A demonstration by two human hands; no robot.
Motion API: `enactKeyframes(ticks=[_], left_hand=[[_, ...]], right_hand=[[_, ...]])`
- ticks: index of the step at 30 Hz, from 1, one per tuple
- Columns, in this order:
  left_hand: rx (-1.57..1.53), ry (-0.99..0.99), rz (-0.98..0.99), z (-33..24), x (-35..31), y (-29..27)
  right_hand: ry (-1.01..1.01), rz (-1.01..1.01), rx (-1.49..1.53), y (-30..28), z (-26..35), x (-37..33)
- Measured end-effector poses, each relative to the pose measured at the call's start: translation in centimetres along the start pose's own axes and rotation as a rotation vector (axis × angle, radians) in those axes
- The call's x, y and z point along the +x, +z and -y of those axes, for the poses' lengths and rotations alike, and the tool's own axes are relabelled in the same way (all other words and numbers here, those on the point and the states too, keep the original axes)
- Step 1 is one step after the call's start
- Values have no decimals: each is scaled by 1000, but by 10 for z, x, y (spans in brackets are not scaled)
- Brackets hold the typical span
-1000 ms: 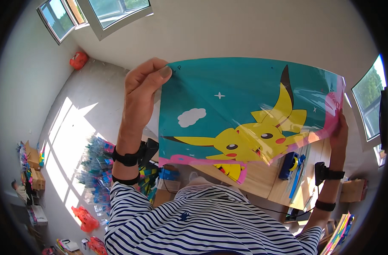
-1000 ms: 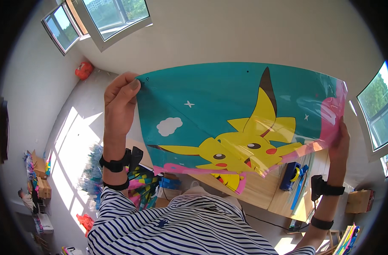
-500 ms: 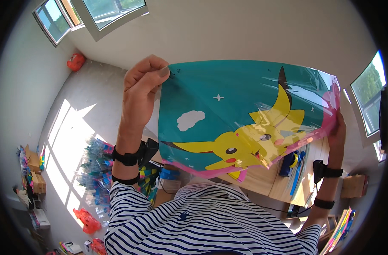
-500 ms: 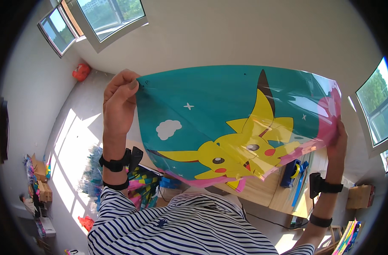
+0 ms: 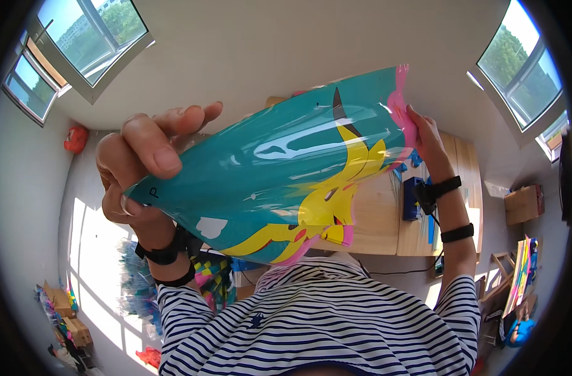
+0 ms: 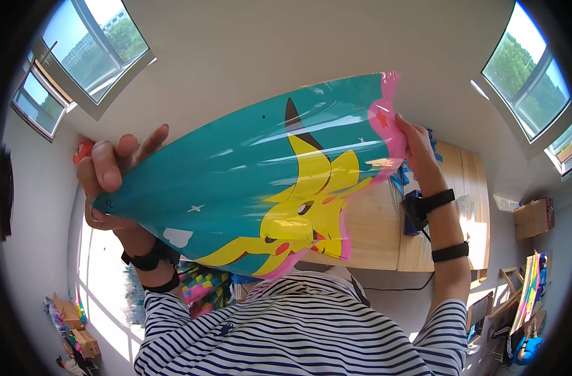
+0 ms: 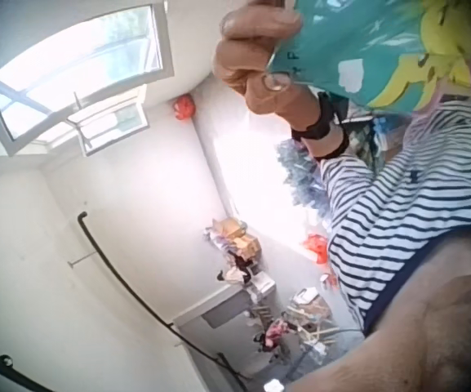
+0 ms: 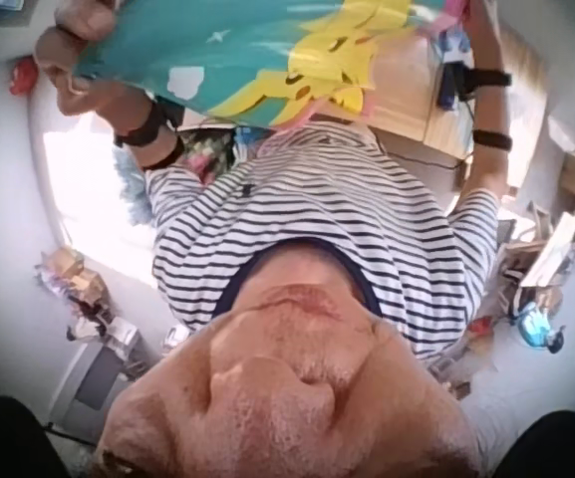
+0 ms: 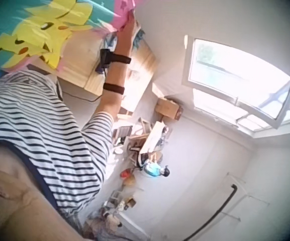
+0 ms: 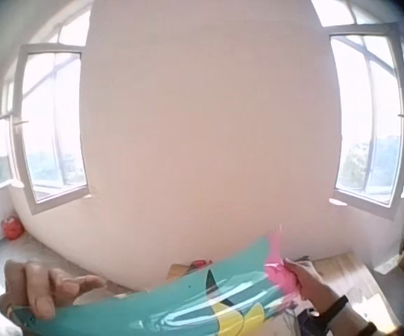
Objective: Assembling or preparing colorful Pikachu-themed plastic kites by folding and taping.
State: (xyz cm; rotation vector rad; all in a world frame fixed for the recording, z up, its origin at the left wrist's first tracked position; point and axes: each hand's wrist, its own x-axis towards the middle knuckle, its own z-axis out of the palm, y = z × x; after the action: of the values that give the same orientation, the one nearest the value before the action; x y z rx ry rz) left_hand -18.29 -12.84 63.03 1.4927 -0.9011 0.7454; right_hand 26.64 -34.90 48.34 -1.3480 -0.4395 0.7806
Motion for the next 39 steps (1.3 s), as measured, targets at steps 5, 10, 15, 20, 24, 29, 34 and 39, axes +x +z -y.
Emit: enactKeyframes(ticks=[5,10,15,20,24,29,34,39], left_hand=[[66,-24,-36,-6,23,5],[232,-80,-367,-30,21,-4],[395,-121,-599,-45,15,-26],[461,-122,-723,-30,10,-35],[585,-142,-758,-26,7,-40],[657,-203,-815,-27,-3,-46],[731,-284,-695,-36,-15,-53],[690,-388,-782,-32,-25,-39]], right_hand=[[75,-25,-381,42,-32,7],[-94,-40,-348,69,-42,-32],[-218,492,-200,86,-53,-138],[-229,877,-194,92,-36,-186],[-225,846,-257,89,-31,-194],[-199,763,-479,98,-28,-187],[-276,341,-656,94,-23,-153],[-524,172,-845,74,-8,-110]])
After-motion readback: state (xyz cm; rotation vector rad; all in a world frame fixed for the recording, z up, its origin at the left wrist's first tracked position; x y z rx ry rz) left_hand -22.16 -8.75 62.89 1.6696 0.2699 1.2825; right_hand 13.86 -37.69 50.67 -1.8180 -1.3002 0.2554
